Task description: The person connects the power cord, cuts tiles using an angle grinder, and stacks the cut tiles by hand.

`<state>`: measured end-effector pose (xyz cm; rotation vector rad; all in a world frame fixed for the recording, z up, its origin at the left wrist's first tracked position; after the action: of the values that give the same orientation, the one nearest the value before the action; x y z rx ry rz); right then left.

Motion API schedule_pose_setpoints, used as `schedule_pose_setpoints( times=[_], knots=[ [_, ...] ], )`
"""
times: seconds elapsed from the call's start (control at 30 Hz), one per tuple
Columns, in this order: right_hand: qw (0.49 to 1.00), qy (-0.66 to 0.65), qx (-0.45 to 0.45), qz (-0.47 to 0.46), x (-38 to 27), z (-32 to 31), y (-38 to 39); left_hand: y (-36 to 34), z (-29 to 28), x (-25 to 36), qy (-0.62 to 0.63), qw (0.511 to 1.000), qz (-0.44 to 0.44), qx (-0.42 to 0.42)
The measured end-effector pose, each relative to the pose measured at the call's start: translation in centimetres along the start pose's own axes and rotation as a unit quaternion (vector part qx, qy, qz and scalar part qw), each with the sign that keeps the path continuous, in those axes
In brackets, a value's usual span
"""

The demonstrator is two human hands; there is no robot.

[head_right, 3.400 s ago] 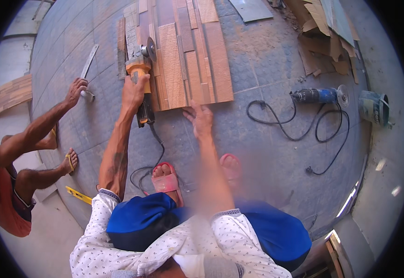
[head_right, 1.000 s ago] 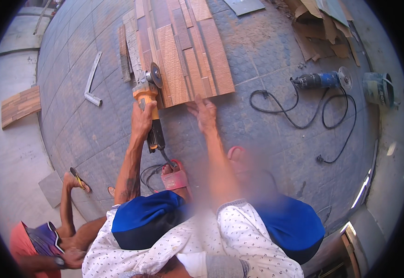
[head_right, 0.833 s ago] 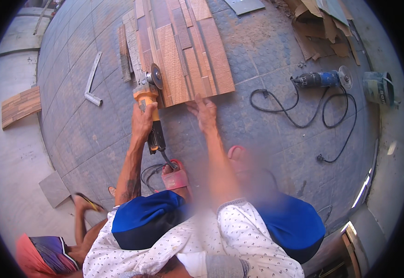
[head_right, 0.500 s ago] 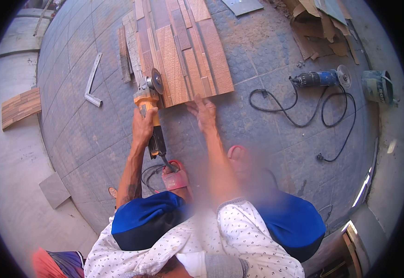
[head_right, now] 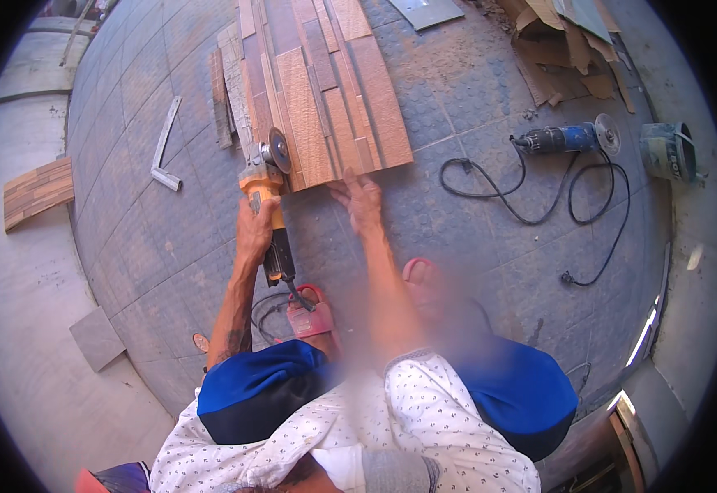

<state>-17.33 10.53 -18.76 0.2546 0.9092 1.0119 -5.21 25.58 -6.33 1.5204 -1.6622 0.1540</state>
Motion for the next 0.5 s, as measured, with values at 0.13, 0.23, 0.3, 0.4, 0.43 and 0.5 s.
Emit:
schedule_pose_setpoints(
  times=[0.13, 0.23, 0.3, 0.4, 0.43, 0.5],
  knots=[
    [0.999, 0.007, 0.024, 0.023, 0.0, -0.1, 0.0, 0.3, 0.1, -0.3, -0.011, 1.000, -0.013, 0.000],
    [1.000, 0.009, 0.019, 0.020, 0.1, -0.1, 0.0, 0.5, 0.2, -0.5, -0.004, 1.000, -0.007, 0.000],
    [1.000, 0.008, 0.001, -0.007, 0.1, 0.0, 0.0, 0.7, 0.2, -0.7, -0.002, 1.000, 0.007, 0.001],
    [1.000, 0.010, 0.001, -0.019, 0.2, -0.1, -0.1, 0.8, 0.4, -1.3, -0.009, 1.000, 0.014, 0.007],
    [1.000, 0.014, 0.026, 0.004, 0.3, -0.1, -0.1, 0.8, 0.5, -1.5, -0.019, 1.000, -0.003, 0.008],
    [1.000, 0.005, 0.001, -0.021, 0.3, -0.2, -0.2, 0.9, 0.7, -1.9, 0.005, 0.999, 0.030, 0.009]
  ],
)
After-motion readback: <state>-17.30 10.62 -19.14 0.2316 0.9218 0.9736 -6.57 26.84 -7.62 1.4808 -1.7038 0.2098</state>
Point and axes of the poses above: each hand's wrist, its own y-axis away from the middle knuckle, its own z-axis out of the palm, x = y × z, the point moved 1 cm from there along -y, towards the middle knuckle, and after that the axes turned 1 degree about x, right-handed, at the moved point
